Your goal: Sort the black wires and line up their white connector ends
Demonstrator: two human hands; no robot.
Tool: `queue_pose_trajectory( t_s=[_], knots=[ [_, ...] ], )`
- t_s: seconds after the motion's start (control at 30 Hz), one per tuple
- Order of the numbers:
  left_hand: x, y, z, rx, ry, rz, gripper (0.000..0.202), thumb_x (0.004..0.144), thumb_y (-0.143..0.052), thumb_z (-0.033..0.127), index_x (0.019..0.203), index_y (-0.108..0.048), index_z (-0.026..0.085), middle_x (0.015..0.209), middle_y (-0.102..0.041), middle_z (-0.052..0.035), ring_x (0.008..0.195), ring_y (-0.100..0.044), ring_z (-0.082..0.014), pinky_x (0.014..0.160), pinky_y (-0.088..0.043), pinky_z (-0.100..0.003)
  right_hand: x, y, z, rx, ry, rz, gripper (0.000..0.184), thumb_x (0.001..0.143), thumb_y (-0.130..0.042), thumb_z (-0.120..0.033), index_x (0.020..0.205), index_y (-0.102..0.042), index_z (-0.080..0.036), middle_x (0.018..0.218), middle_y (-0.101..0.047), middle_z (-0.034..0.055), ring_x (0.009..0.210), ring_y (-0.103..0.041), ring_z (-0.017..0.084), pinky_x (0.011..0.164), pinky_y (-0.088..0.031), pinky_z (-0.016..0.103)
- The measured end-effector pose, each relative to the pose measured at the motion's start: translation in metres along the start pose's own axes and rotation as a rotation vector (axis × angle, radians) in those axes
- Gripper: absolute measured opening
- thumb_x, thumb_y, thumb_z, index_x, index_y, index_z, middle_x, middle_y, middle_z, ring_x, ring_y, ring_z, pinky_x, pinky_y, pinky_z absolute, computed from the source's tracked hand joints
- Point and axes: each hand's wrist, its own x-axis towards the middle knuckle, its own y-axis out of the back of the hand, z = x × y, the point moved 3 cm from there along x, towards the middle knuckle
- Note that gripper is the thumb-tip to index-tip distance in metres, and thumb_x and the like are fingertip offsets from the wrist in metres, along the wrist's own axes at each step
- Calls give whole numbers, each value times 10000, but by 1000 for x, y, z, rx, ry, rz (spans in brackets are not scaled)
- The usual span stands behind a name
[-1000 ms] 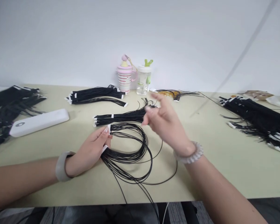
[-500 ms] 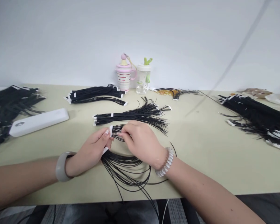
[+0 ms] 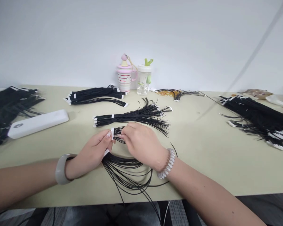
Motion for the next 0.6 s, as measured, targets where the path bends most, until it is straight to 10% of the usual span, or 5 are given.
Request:
queue_pose_trajectory(
  t_s=[0.6],
  knots=[
    [2,-1,-5,2,-24,-15,343,903,-311,366,621,-385,186,559,-413,41,530,-394,-105,532,-324,-238,0,-6,-2,-228,-12,-12,232,892,-370,-217,746,-543,-164,733,-556,7,687,-479,116,610,-289,255]
  ],
)
